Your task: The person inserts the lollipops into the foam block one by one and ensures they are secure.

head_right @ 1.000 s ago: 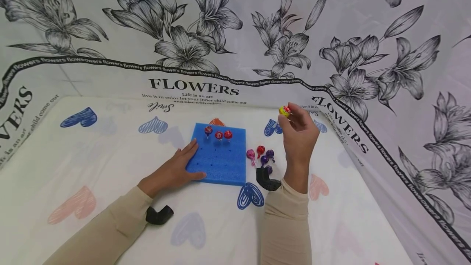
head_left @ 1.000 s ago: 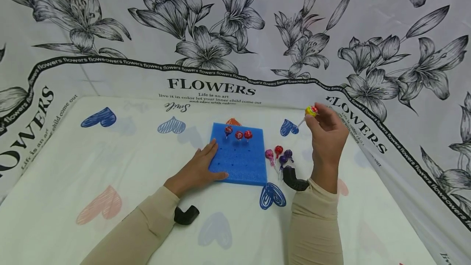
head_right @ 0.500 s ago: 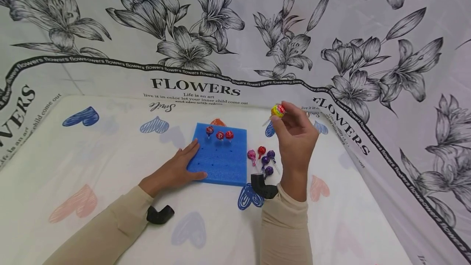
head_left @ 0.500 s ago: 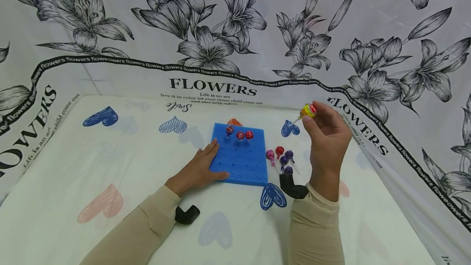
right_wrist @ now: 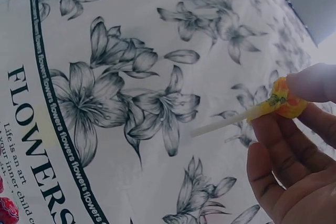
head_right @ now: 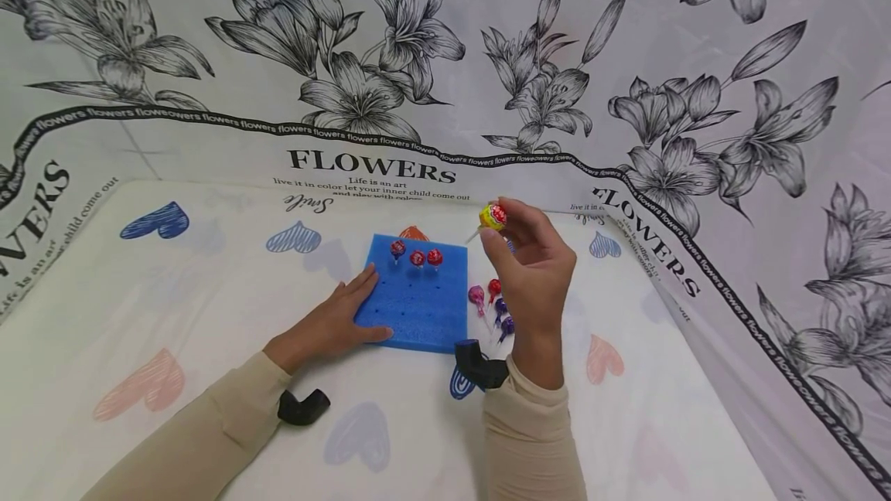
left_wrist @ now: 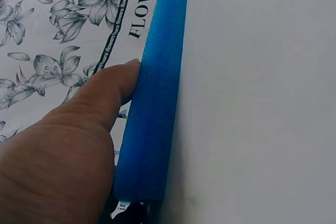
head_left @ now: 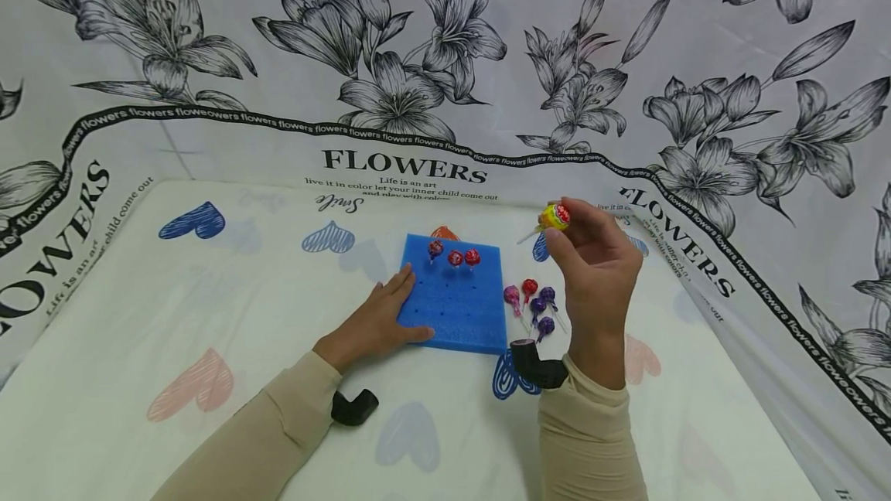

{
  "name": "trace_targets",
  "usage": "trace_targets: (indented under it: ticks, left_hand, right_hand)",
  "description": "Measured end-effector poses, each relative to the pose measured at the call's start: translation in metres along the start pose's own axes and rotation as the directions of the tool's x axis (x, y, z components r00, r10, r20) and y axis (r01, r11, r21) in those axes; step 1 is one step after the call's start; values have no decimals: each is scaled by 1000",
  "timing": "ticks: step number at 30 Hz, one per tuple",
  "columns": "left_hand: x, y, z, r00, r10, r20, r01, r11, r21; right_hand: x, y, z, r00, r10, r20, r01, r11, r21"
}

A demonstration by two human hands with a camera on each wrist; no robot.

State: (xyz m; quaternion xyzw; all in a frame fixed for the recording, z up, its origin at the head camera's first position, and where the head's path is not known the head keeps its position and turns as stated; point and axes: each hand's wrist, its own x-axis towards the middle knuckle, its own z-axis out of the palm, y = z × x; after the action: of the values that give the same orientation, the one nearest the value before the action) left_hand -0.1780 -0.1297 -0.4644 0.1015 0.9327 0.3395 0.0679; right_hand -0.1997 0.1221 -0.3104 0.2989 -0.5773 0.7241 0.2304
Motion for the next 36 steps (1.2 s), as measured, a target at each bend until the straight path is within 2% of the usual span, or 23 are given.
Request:
trace_targets:
  ticks: [4, 11, 25, 32, 36]
  left_hand:
    - [0, -1, 0, 1000, -4, -1, 4, 1000, -3]
    - [2, -2, 2, 1000, -5, -5, 5, 1000, 4]
    - [2, -1, 1, 1000, 6, -12, -6, 1000, 0]
    - [1, -1, 0, 1000, 10, -9, -10, 1000, 12]
    - [2, -2, 1, 1000, 14, -6, -13, 1000, 22]
  right_hand:
    - [-2, 7, 7, 999, 13, 43, -11, 999, -50]
    - [-8, 31, 22, 988, 51, 145, -27, 986, -163]
    - [-16, 63, 40, 969, 95, 226, -63, 988, -144]
    - [-22, 77, 49, 955, 161, 249, -120, 978, -169]
    - [-25, 76, 56, 941, 205, 269, -150, 966, -209]
